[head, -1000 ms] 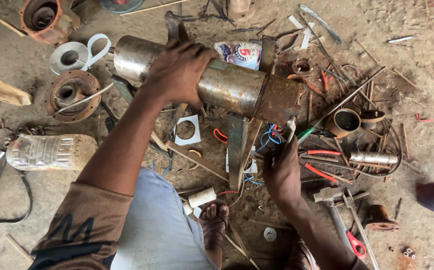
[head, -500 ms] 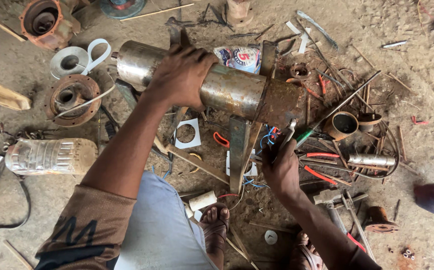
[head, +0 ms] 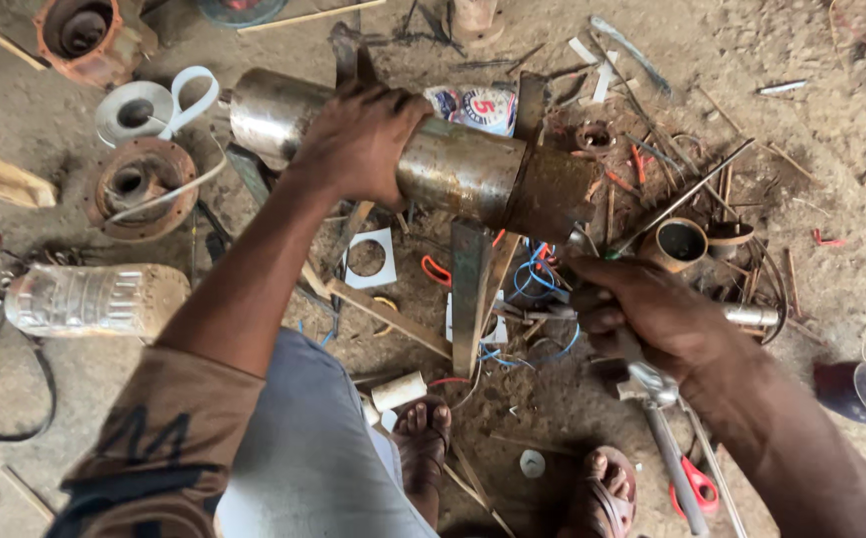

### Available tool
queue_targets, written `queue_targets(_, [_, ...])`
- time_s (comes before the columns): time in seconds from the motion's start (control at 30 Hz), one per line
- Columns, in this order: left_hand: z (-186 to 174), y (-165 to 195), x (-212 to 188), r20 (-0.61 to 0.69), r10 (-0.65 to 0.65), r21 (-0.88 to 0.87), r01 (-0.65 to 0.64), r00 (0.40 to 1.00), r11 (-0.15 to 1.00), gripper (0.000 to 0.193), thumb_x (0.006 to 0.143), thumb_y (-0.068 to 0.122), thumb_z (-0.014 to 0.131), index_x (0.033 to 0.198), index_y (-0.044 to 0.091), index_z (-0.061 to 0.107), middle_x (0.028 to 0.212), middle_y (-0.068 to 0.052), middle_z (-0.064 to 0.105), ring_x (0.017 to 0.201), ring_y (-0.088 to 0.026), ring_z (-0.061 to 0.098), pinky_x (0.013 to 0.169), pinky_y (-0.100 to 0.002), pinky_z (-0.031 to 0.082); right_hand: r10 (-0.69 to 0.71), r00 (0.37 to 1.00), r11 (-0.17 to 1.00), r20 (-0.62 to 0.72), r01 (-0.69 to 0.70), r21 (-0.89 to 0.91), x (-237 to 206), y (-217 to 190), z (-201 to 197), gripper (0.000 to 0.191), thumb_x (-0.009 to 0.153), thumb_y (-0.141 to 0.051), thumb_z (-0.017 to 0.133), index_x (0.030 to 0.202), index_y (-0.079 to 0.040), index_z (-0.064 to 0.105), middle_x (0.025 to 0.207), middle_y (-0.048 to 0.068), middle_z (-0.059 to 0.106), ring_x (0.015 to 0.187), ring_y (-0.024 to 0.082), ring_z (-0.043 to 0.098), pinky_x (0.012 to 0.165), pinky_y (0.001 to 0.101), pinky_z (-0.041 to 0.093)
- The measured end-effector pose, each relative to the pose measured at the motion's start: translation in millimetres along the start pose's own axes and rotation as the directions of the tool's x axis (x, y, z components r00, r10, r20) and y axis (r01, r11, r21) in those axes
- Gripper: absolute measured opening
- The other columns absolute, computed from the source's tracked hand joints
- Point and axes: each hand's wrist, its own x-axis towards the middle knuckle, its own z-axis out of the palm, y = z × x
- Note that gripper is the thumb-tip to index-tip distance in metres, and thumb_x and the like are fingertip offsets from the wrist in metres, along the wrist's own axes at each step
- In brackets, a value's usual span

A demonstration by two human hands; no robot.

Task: The person uses a hammer to repeatedly strike a metal cylinder clamped in a vise. They rotate the cylinder to hit different sections and occasionally use a wrench to adjust the vise or the cylinder's position.

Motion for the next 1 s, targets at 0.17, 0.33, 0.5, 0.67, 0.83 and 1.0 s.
queue_targets(0.17, [2.9, -6.0, 3.4, -0.056, 0.041, 0.052, -0.038, 0.998, 0.998, 0.125, 0.049, 0.055, 0.097, 0.148, 0.003, 0.041, 0.135, -0.019, 0.056, 0.120, -0.032, 0.057, 0.108, -0.047, 0.045, -0.001, 0.997, 0.937, -0.079, 0.028, 0.348, -31.7, 10.8, -21.9, 0.014, 0.112, -0.019, 0.047, 0.102, -0.010, 0.052, 0.075, 0.000, 0.049, 0.060, 0.019, 0.048, 0.050, 0.0388, 0.043])
queue_targets(0.33, [4.1, -6.4, 3.3, -0.030, 0.052, 0.068, -0.050, 0.998, 0.996, 0.126, 0.053, 0.056, 0.096, 0.154, 0.005, 0.039, 0.140, -0.015, 0.057, 0.125, -0.029, 0.058, 0.119, -0.046, 0.043, 0.078, 0.964, 0.988, -0.256, -0.041, 0.146, -33.6, 26.9, 50.3, 0.027, 0.110, -0.030, 0.046, 0.108, -0.004, 0.050, 0.073, 0.009, 0.048, 0.057, 0.030, 0.045, 0.051, 0.0450, 0.039])
queue_targets(0.5, [-1.5, -1.3, 0.6, 0.002, -0.015, -0.058, 0.015, 1.000, 0.998, 0.137, 0.044, 0.065, 0.096, 0.153, 0.009, 0.035, 0.152, -0.018, 0.045, 0.136, -0.035, 0.048, 0.115, -0.053, 0.038, -0.045, 0.923, 0.989, -0.383, -0.012, -0.144, -1.9, 53.3, 105.0, 0.029, 0.106, -0.028, 0.054, 0.108, 0.001, 0.046, 0.067, 0.024, 0.060, 0.056, 0.044, 0.060, 0.050, 0.0533, 0.043])
queue_targets(0.67, [-6.6, 1.4, 0.2, -0.034, 0.004, -0.033, -0.005, 0.999, 0.999, 0.139, 0.043, 0.060, 0.098, 0.155, 0.011, 0.031, 0.156, -0.019, 0.038, 0.139, -0.037, 0.043, 0.116, -0.057, 0.033, -0.407, 0.801, 0.896, -0.440, 0.256, -0.363, 21.6, 66.7, 118.3, 0.037, 0.096, -0.014, 0.064, 0.114, 0.008, 0.041, 0.072, 0.024, 0.063, 0.061, 0.049, 0.061, 0.052, 0.0548, 0.046])
queue_targets(0.83, [-4.1, 6.9, 0.5, 0.034, -0.029, -0.058, 0.030, 0.999, 0.998, 0.137, 0.048, 0.056, 0.097, 0.159, 0.015, 0.027, 0.158, -0.017, 0.037, 0.138, -0.037, 0.044, 0.118, -0.057, 0.033, -0.309, 0.835, 0.931, -0.455, 0.169, -0.322, 29.4, 68.1, 117.3, 0.028, 0.096, -0.013, 0.066, 0.107, 0.002, 0.045, 0.073, 0.022, 0.066, 0.063, 0.046, 0.065, 0.051, 0.0506, 0.050])
queue_targets(1.0, [-1.2, 10.3, 0.3, -0.037, 0.011, -0.022, -0.012, 0.999, 1.000, 0.130, 0.054, 0.053, 0.095, 0.158, 0.013, 0.027, 0.157, -0.018, 0.039, 0.141, -0.036, 0.042, 0.119, -0.062, 0.028, -0.257, 0.867, 0.964, -0.427, 0.197, -0.180, 19.9, 67.6, 109.9, 0.024, 0.094, -0.008, 0.064, 0.109, 0.001, 0.048, 0.073, 0.021, 0.065, 0.064, 0.040, 0.069, 0.053, 0.0457, 0.052])
